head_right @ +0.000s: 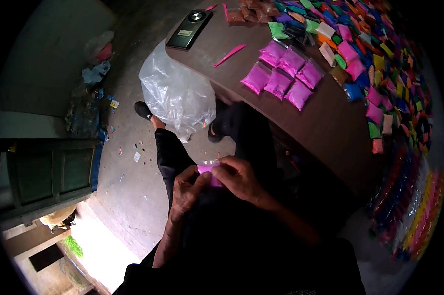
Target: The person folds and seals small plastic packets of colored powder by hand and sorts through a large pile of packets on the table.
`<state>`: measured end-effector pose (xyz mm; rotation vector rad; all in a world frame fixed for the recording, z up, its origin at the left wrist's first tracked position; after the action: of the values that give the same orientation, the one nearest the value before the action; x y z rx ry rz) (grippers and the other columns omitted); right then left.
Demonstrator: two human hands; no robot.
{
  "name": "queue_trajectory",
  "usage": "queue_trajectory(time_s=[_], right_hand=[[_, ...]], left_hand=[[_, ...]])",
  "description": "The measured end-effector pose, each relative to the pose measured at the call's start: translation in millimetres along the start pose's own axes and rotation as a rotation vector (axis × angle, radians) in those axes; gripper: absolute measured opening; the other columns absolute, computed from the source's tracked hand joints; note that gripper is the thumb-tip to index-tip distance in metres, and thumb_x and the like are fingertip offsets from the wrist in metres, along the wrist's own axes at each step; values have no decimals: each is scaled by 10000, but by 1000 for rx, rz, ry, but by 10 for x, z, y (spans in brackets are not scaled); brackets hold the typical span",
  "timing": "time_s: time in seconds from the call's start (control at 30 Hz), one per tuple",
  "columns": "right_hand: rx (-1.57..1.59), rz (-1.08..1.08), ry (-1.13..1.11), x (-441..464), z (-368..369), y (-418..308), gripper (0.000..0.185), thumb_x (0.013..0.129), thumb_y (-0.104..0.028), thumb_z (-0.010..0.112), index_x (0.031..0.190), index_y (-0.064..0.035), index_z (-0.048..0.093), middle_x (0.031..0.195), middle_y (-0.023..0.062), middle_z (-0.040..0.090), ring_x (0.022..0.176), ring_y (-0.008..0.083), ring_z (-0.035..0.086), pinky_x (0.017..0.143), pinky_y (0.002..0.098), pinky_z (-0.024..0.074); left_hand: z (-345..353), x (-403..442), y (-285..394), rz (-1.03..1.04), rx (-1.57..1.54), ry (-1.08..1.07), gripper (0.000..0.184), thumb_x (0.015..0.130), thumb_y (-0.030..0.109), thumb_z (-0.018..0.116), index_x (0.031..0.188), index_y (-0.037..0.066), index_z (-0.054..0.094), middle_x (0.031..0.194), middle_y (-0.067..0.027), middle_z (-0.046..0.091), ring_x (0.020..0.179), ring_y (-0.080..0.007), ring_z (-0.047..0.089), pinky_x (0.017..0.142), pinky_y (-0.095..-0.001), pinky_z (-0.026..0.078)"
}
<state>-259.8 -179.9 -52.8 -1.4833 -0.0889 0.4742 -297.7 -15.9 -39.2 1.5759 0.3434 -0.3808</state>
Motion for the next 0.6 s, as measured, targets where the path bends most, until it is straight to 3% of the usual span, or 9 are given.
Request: queue_trajectory(time_s=[0.6], right_hand=[[149, 54, 81, 1, -7, 167, 136, 924, -141, 667, 890, -14, 635, 729, -55, 540, 660, 24, 474, 566, 212, 388]], left_hand=[[103, 20, -8, 44, -41, 3, 224, 953, 197, 686, 1025, -15, 694, 893, -26, 703, 839, -82, 611, 789, -236, 476]])
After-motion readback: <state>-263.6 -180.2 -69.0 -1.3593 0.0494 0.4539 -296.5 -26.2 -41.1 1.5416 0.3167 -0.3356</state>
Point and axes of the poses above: each hand's wrist, its own x-axis towards the middle knuckle, its own z-axis out of the palm, y = z × x, the point moved 5 cm from there along x, towards the middle knuckle
